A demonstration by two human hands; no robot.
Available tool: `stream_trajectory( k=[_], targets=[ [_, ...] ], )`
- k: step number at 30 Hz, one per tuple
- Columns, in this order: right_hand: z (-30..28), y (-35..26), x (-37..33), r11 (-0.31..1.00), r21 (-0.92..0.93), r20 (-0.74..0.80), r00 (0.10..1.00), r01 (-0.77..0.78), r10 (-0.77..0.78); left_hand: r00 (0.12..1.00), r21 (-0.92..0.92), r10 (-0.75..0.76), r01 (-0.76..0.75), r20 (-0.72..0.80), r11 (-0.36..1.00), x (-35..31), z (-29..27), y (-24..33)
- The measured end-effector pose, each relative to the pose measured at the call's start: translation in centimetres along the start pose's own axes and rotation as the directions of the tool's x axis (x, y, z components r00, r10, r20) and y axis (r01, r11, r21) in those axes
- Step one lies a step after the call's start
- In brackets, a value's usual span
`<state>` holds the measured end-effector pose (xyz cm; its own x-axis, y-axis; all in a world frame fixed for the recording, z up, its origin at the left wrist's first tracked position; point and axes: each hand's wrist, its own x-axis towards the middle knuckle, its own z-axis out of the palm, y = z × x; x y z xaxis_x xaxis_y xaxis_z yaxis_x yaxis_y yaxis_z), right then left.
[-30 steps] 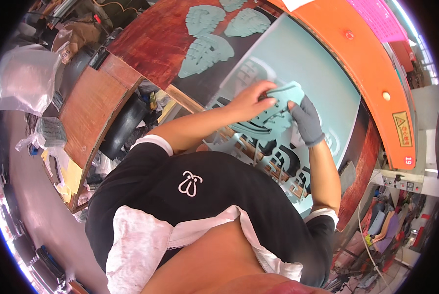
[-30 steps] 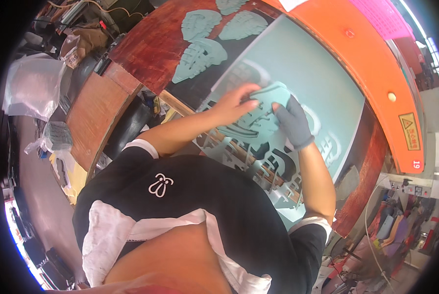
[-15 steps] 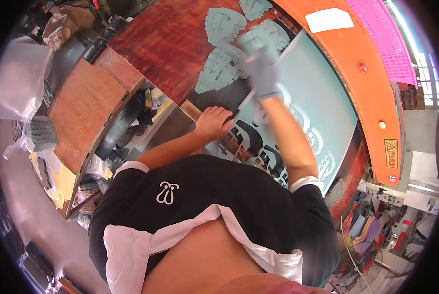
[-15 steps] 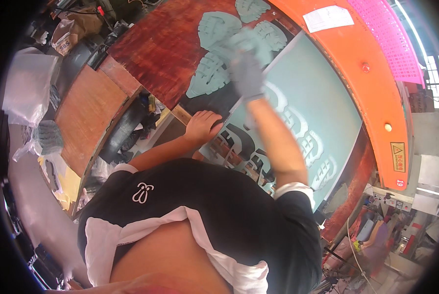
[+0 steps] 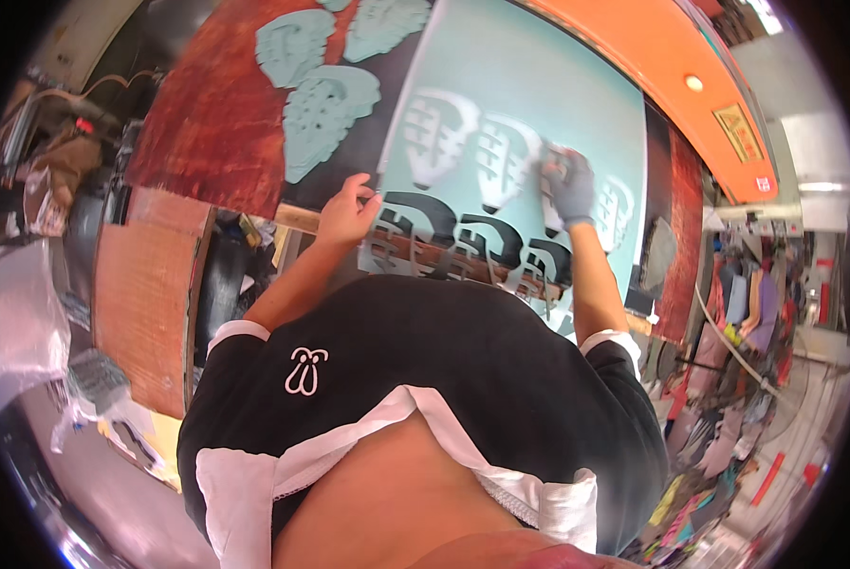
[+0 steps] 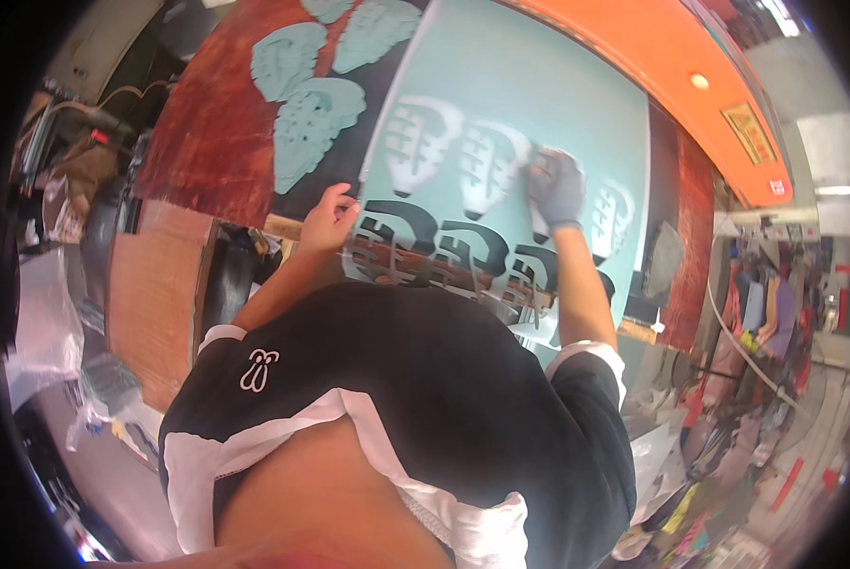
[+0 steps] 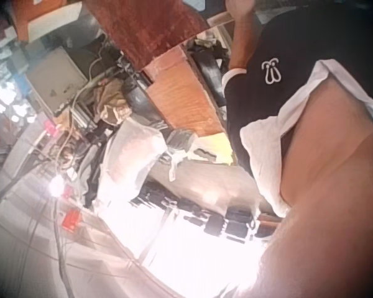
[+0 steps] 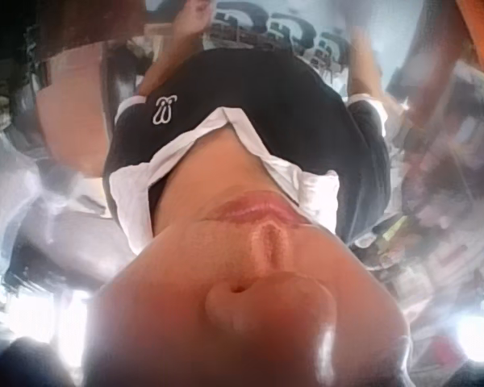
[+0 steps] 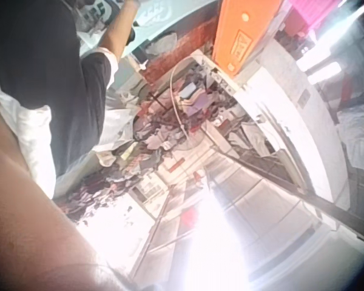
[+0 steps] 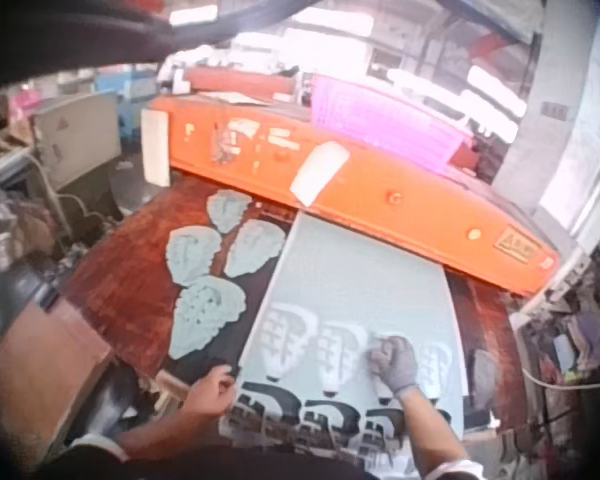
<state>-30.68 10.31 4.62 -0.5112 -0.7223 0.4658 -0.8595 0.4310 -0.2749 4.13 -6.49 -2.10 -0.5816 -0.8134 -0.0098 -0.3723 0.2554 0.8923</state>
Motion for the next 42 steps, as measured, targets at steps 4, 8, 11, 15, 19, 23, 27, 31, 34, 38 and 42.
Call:
stream_trajectory(
  k=[4,8,11,15,19,23,27,31,34,38,42],
  targets=[
    [-7.5,12.4,-8.2,0.647,-0.430,-0.091,0.743,-0.630,0.663,0.977,-0.327,-0.120,0.173,0.175,0.929,1.0,1.4,1.5],
    [-9.9,17.7,-15.2,0.476,-0.086,-0.085,0.482,-0.875,0.872,0.853,-0.554,-0.470,0.510,0.226,0.659,1.4,2.0,3.5],
    [-10.4,19.1,-17.6,0.498,0.127,0.054,0.507,-0.858,0.860,0.872,-0.392,-0.435,0.489,0.223,0.779,1.0,1.7,4.4],
    [-13.2,19.3,-21.1,0.422,0.319,0.200,0.495,-0.849,0.846,0.846,-0.317,-0.405,0.512,0.346,0.798,-2.6,0.0,3.1],
    [-15.6,17.5,-27.3,0.434,0.326,0.241,0.518,-0.840,0.821,0.830,-0.284,-0.358,0.499,0.427,0.819,-8.7,-0.9,-0.2],
    [-17.3,16.4,-29.7,0.312,0.324,0.380,0.425,-0.893,0.821,0.965,0.246,-0.135,0.078,0.226,0.966,-10.6,-0.8,-1.2],
    [-16.9,17.4,-25.7,0.449,0.347,0.244,0.542,-0.823,0.804,0.975,0.215,0.213,-0.195,-0.064,0.957,-6.7,-1.5,1.8],
    [-12.7,19.6,-20.1,0.624,0.260,0.156,0.670,-0.737,0.726,0.863,0.465,0.505,-0.442,-0.015,0.767,0.5,0.5,5.7],
    [-10.1,20.9,-18.9,0.487,0.279,0.235,0.550,-0.828,0.801,0.833,0.582,0.532,-0.511,0.153,0.633,5.7,4.9,7.0],
    [-10.2,19.9,-20.5,0.549,0.182,0.109,0.571,-0.816,0.813,0.910,0.726,0.341,-0.398,0.235,0.560,8.1,8.4,6.8],
    [-11.4,17.9,-18.9,0.715,-0.003,-0.031,0.715,-0.699,0.698,0.919,0.760,0.315,-0.377,0.237,0.530,8.2,8.6,6.4]
  ],
)
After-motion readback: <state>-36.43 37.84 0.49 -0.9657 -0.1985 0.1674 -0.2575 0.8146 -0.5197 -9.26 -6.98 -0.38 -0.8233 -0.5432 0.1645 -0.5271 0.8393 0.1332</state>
